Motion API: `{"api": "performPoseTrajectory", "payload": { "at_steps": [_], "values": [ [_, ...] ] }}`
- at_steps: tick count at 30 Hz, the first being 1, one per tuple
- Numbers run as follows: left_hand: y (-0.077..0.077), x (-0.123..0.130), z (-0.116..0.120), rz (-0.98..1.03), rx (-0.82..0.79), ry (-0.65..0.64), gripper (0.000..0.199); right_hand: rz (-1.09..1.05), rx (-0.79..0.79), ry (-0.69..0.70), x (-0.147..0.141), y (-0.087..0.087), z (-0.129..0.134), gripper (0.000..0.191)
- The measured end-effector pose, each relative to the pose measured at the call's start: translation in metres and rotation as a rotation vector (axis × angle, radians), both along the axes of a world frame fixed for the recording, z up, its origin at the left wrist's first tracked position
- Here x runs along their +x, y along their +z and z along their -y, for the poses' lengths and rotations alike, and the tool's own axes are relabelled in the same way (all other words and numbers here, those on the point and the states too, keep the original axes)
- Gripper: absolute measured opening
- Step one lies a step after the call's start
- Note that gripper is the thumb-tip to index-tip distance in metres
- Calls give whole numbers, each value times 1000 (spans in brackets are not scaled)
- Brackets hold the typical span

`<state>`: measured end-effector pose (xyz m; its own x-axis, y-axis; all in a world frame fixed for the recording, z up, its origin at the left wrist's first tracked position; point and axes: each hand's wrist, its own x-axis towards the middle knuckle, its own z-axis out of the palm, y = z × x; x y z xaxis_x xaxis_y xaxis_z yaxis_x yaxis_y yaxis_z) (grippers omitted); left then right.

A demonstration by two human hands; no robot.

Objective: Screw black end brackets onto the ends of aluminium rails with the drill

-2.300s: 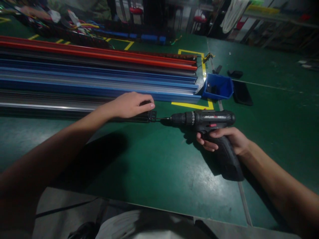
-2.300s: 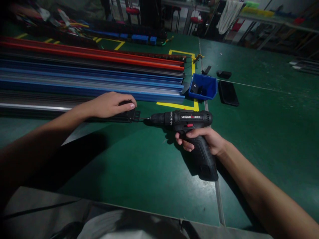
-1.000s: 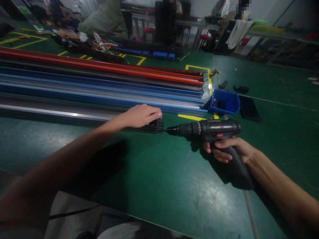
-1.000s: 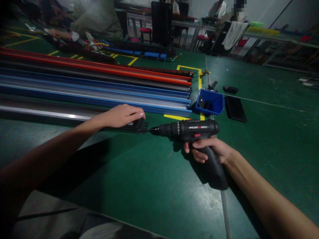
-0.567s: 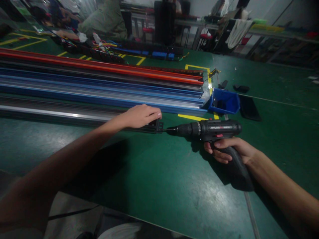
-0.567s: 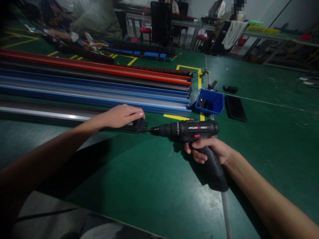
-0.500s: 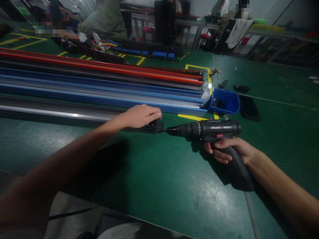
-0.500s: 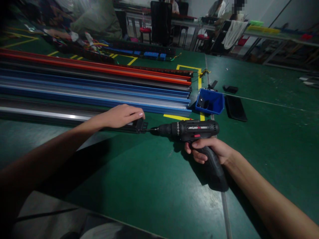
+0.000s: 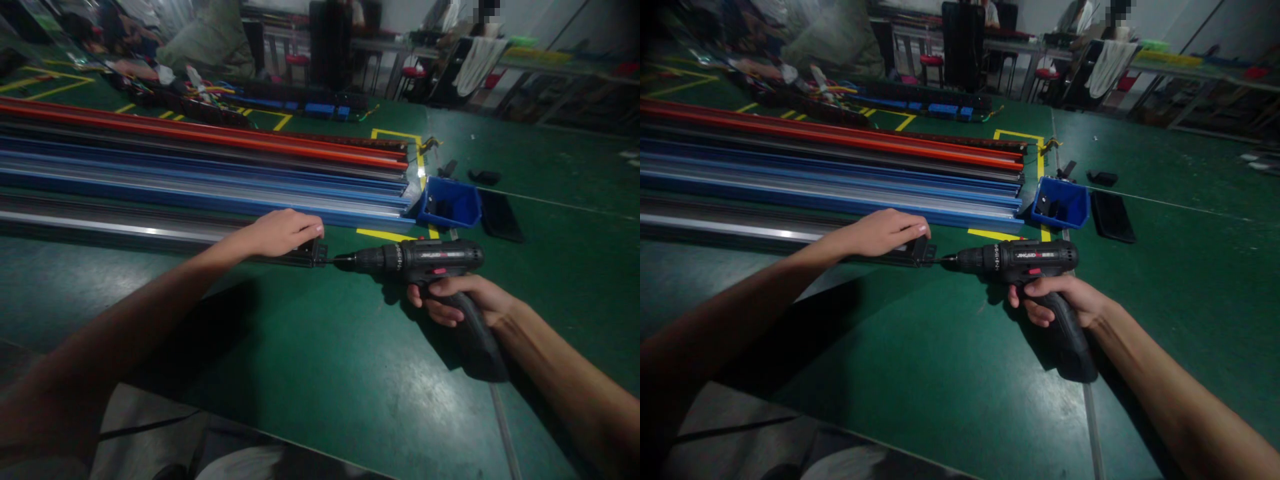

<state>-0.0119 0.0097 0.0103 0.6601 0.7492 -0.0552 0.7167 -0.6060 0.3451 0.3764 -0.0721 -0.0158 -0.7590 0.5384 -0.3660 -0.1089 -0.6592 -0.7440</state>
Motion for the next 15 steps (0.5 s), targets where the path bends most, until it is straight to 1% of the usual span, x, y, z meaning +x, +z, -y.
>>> {"api": "performPoseTrajectory", "payload": {
  "at_steps": [5, 15],
  "values": [
    [0, 0, 0, -5, 14, -5, 52, 12, -19, 10, 1, -1, 0, 20],
    [-1, 0, 0, -6, 15, -7, 51, -12, 26, -3, -2, 3, 2, 17]
  ]
}}
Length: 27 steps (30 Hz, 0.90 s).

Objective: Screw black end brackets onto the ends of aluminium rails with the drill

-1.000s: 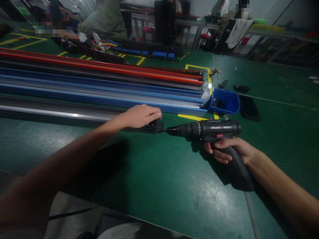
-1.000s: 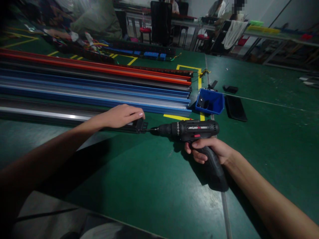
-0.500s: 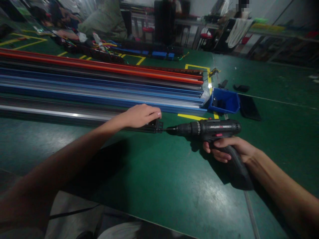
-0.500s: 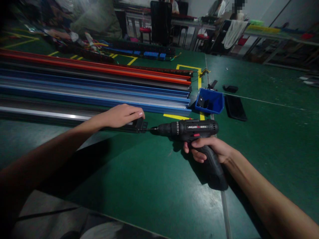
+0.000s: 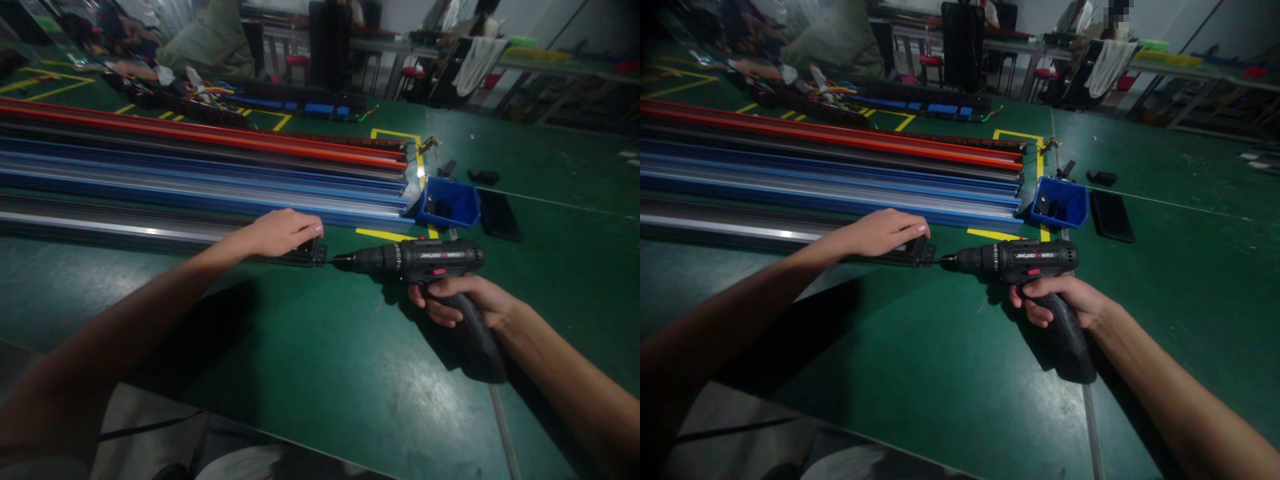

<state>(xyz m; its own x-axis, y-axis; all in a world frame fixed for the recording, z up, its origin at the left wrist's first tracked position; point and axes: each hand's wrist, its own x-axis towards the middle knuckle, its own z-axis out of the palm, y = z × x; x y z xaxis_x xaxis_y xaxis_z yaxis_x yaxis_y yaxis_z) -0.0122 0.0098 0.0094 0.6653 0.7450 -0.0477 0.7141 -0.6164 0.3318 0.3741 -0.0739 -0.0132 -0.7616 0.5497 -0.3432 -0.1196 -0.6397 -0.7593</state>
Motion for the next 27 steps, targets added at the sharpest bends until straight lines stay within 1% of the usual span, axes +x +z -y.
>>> {"api": "performPoseTrajectory", "payload": {
  "at_steps": [4, 11, 15, 21, 27],
  "values": [
    [0, 0, 0, 2, 10, -12, 50, -6, -6, 6, 1, 0, 0, 17],
    [2, 1, 1, -2, -7, 10, 51, 1, -5, -10, 0, -1, 0, 17],
    [1, 1, 0, -5, -14, 19, 51, -8, -31, 24, 0, -2, -1, 22],
    [-1, 0, 0, 4, -7, 14, 51, -44, -64, 30, -1, -4, -2, 25],
    [1, 1, 1, -5, -18, 23, 51, -40, -59, 19, -1, -1, 0, 22]
  ]
}}
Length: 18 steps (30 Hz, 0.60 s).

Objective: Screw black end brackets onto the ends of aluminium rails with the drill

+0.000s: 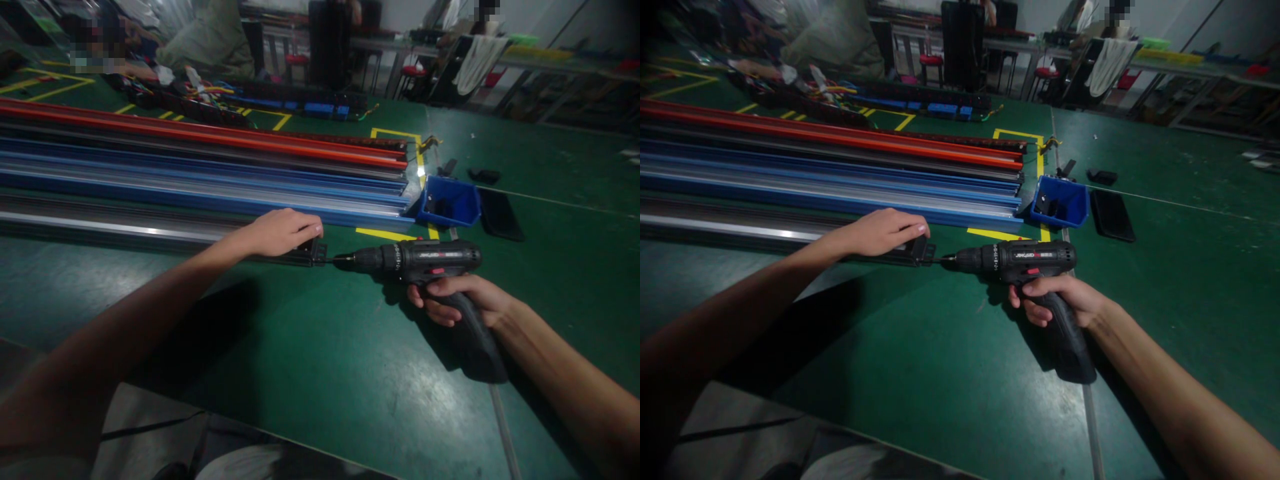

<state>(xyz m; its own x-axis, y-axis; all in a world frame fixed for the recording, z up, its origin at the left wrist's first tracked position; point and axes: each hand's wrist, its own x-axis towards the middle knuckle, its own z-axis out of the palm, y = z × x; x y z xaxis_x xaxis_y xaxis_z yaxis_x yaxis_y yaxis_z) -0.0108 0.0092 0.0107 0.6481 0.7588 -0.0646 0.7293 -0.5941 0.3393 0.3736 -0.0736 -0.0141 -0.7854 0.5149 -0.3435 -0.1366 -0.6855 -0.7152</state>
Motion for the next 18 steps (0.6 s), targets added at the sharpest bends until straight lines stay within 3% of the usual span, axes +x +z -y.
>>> {"api": "performPoseTrajectory", "payload": {
  "at_steps": [18],
  "values": [
    [0, 0, -1, -3, 9, -3, 50, 37, 22, -28, -2, 3, 3, 19]
  ]
}}
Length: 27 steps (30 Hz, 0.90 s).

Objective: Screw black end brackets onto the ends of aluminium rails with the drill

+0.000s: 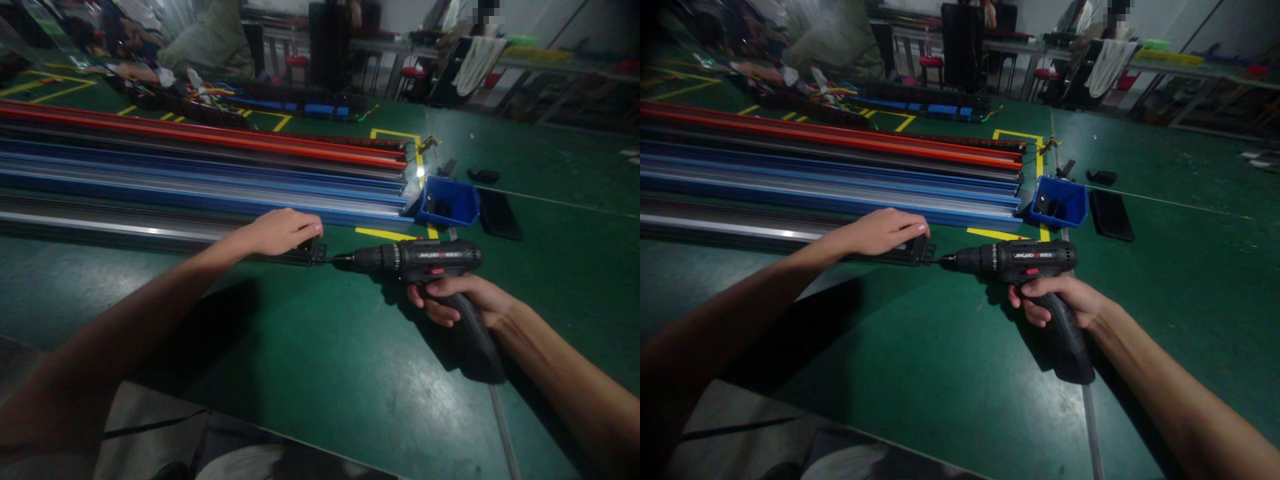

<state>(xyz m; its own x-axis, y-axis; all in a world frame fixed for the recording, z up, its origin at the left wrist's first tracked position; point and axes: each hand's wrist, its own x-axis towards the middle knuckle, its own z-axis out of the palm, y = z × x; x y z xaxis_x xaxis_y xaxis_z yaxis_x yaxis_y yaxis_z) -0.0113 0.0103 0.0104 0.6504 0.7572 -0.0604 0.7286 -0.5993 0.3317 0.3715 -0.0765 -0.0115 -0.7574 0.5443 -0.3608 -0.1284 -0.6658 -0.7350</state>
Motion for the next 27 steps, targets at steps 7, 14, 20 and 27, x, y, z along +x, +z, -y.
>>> {"api": "performPoseTrajectory", "payload": {
  "at_steps": [7, 14, 20, 27],
  "values": [
    [-1, 0, 0, 4, -1, 3, 51, -8, -8, 3, 0, 0, -1, 21],
    [0, 0, 0, 7, -11, -2, 50, -41, -29, 18, 1, -4, -2, 23],
    [-1, -2, -1, 28, -21, -8, 51, -29, -38, 20, 2, -7, -3, 22],
    [-3, -3, -3, 27, 19, -29, 51, -20, -34, 8, 5, -12, -5, 20]
  ]
}}
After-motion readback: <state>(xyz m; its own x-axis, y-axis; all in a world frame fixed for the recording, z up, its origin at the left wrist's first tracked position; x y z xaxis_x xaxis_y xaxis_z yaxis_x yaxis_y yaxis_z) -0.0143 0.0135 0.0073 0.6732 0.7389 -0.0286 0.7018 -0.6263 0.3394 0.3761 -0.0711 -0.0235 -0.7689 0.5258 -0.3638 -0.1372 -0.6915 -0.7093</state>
